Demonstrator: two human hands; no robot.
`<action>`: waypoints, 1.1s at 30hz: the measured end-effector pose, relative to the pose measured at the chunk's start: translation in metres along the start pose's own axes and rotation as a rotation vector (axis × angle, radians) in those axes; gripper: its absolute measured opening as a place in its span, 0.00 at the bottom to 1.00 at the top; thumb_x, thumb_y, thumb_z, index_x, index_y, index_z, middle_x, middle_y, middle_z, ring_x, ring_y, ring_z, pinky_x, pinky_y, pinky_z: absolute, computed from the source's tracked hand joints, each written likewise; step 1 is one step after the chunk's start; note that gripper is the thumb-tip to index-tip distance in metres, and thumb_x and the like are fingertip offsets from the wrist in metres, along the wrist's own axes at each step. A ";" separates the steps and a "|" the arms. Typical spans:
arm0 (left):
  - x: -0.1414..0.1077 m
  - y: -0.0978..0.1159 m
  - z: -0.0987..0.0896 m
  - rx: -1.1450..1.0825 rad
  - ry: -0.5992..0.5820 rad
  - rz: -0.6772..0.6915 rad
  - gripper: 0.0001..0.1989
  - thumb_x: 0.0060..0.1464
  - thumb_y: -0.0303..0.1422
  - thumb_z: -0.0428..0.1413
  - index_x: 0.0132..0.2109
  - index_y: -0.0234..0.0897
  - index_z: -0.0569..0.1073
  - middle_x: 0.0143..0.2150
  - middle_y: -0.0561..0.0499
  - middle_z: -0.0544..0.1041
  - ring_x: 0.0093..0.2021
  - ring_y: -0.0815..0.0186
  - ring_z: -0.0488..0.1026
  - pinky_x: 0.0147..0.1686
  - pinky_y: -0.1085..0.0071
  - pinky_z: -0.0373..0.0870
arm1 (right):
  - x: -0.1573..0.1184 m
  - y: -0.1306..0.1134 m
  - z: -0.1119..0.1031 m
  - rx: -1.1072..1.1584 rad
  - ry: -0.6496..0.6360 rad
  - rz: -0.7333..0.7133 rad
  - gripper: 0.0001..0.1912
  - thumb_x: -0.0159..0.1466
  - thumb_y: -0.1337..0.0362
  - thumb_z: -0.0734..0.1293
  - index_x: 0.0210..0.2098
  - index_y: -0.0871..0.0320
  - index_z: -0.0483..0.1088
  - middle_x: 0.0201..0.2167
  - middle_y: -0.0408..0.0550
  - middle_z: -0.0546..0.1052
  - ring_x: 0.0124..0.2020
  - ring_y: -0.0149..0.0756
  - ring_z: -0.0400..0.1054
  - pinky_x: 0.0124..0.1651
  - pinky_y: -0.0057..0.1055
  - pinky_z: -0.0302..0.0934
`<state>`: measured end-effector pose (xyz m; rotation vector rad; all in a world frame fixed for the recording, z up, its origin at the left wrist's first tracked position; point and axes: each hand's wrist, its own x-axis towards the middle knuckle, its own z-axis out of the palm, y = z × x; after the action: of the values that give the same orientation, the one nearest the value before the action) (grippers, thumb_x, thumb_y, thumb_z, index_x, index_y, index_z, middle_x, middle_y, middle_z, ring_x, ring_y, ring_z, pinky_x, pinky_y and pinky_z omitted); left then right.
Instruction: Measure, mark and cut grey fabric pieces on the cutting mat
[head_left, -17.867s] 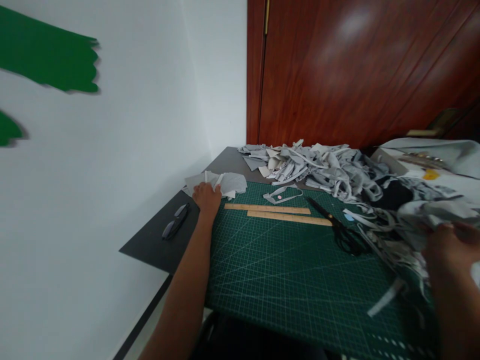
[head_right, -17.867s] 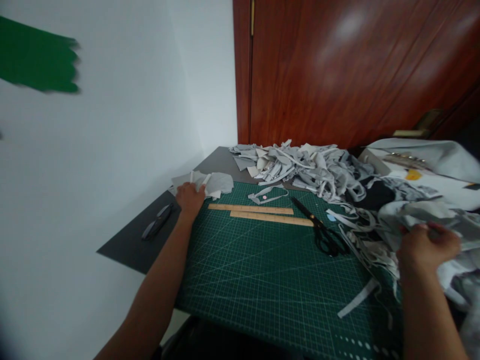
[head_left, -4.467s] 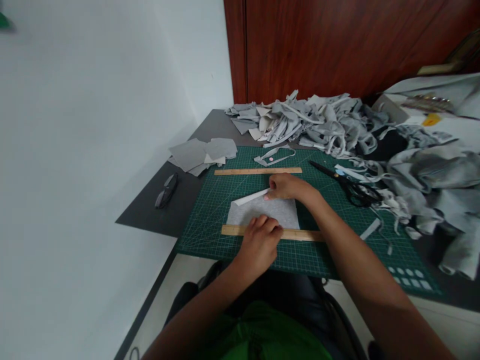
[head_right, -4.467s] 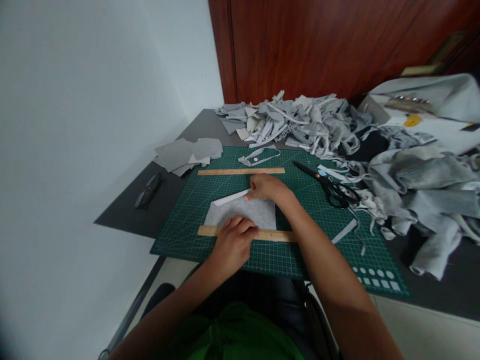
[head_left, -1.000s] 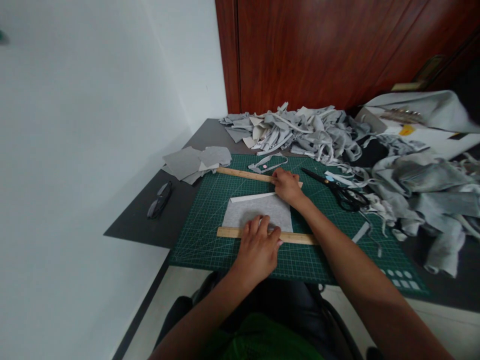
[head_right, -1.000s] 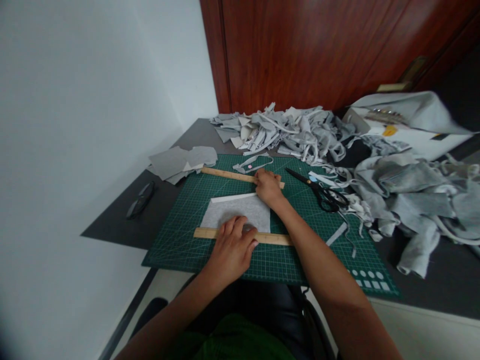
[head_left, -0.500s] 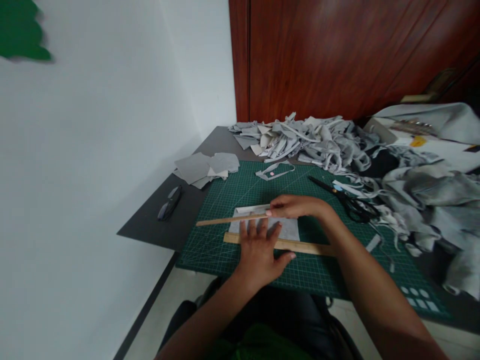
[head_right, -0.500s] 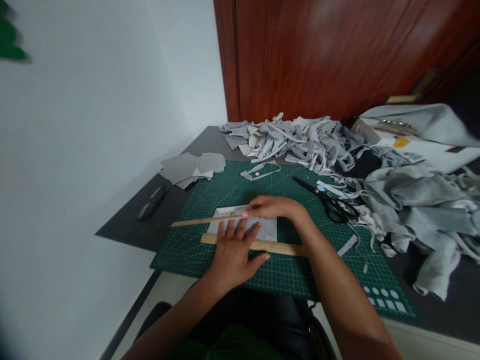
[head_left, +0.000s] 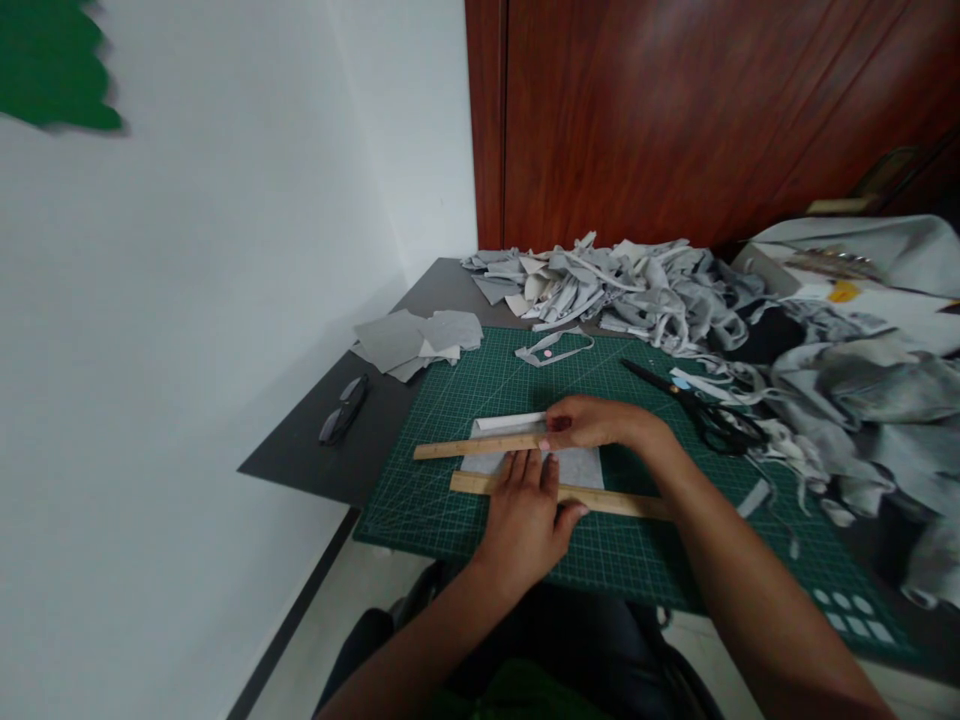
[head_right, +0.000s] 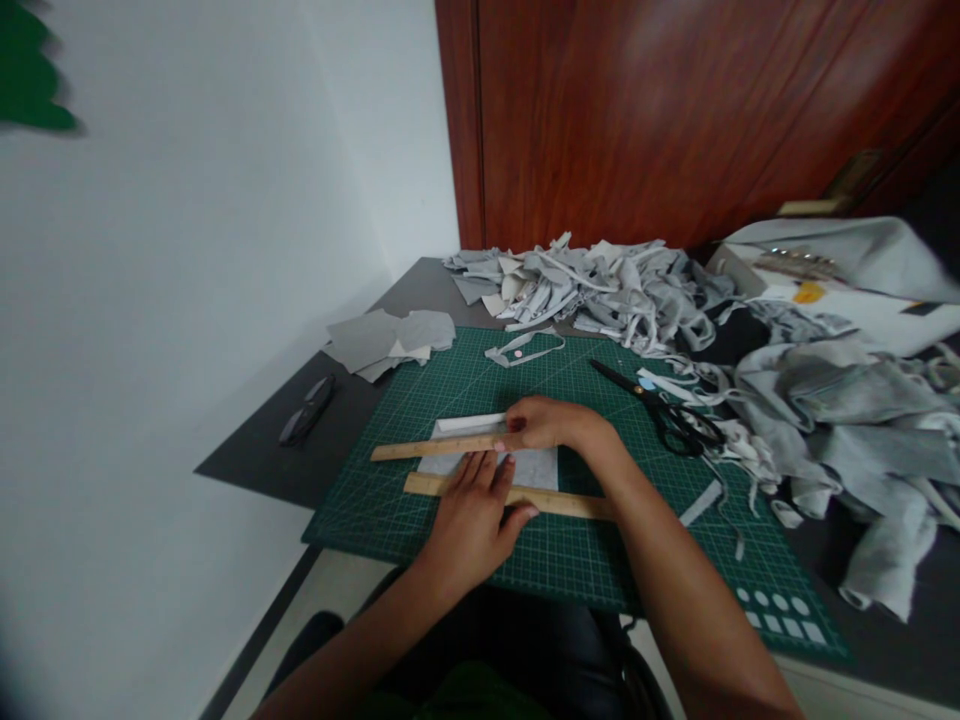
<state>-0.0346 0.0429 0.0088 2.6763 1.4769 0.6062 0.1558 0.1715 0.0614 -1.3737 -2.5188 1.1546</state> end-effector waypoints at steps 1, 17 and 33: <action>0.000 0.000 0.001 0.001 0.004 0.000 0.34 0.66 0.51 0.56 0.65 0.26 0.72 0.68 0.31 0.71 0.70 0.43 0.66 0.68 0.46 0.65 | 0.000 -0.001 0.001 -0.021 0.024 -0.003 0.23 0.60 0.43 0.71 0.33 0.59 0.75 0.27 0.44 0.75 0.28 0.34 0.64 0.28 0.29 0.54; 0.000 0.001 0.004 0.004 -0.031 -0.006 0.30 0.69 0.48 0.53 0.64 0.25 0.73 0.69 0.30 0.70 0.70 0.43 0.66 0.69 0.46 0.64 | 0.013 0.017 0.008 0.019 0.179 -0.111 0.07 0.60 0.63 0.72 0.38 0.56 0.77 0.28 0.39 0.74 0.30 0.34 0.67 0.33 0.28 0.55; -0.001 0.003 0.004 0.010 -0.051 0.000 0.33 0.70 0.50 0.49 0.65 0.23 0.71 0.69 0.27 0.69 0.72 0.42 0.63 0.70 0.45 0.61 | 0.007 0.036 -0.008 -0.203 0.435 0.150 0.04 0.62 0.64 0.72 0.35 0.57 0.79 0.34 0.48 0.82 0.36 0.38 0.73 0.38 0.30 0.59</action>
<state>-0.0314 0.0409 0.0048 2.6780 1.4710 0.5277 0.1798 0.1937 0.0421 -1.6692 -2.2933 0.5415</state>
